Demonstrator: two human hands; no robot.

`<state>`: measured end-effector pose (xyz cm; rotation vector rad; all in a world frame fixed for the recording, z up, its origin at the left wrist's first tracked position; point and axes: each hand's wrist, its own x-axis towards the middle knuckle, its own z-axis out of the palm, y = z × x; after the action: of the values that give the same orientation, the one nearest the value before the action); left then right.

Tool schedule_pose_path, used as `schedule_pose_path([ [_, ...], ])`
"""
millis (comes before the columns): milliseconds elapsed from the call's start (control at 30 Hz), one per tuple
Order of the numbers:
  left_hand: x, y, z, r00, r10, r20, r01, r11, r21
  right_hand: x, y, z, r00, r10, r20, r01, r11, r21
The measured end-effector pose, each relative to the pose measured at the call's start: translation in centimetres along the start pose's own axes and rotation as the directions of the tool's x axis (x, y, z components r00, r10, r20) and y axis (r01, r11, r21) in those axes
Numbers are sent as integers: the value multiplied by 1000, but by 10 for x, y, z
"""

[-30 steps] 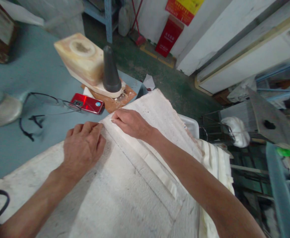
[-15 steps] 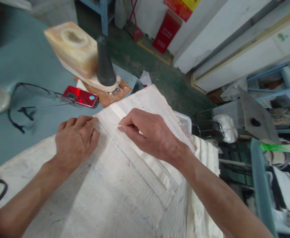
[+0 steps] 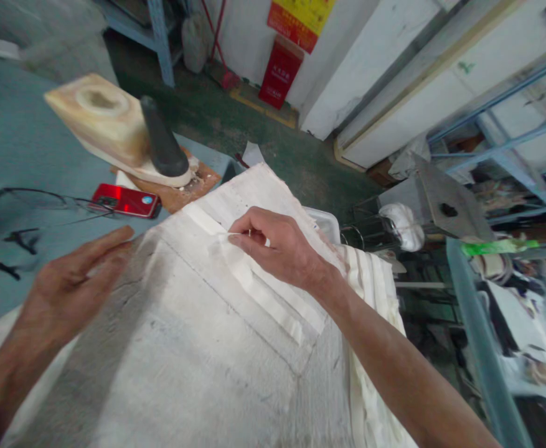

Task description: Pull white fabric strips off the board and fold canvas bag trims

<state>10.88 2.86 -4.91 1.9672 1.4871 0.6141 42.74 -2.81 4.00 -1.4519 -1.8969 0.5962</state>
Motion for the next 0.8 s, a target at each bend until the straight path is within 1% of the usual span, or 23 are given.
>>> schedule_pose_path([
  [100,-13,17,5,993,85,-81,-84,996,13,-2,1,2,1000,-29,-2,29,999,32],
  [167,-16,26,17,988,133,-83,-133,991,6,-5,-1,3,999,-47,-4,47,998,38],
  [233,-14,32,36,989,145,-26,-146,988,-41,-9,-3,2,998,-64,-4,64,997,37],
  [300,-8,36,59,989,148,17,-146,986,-82,-14,-6,2,996,-90,-4,91,995,39],
  [400,0,40,90,989,147,-10,-147,985,-87,-21,-11,3,990,-139,14,139,990,27],
  [467,2,42,102,987,148,-61,-153,985,-83,-25,-14,6,983,-181,39,181,983,-1],
  [533,-1,43,108,981,152,-118,-163,983,-90,-29,-17,9,970,-238,56,240,970,-34],
  [600,-6,42,108,971,165,-172,-185,978,-102,-33,-19,13,958,-280,59,284,957,-65],
  [700,-13,41,106,952,188,-243,-219,970,-107,-37,-21,17,954,-294,57,298,950,-91],
  [800,-14,44,103,933,234,-274,-280,950,-142,-41,-21,18,945,-317,85,327,934,-146],
])
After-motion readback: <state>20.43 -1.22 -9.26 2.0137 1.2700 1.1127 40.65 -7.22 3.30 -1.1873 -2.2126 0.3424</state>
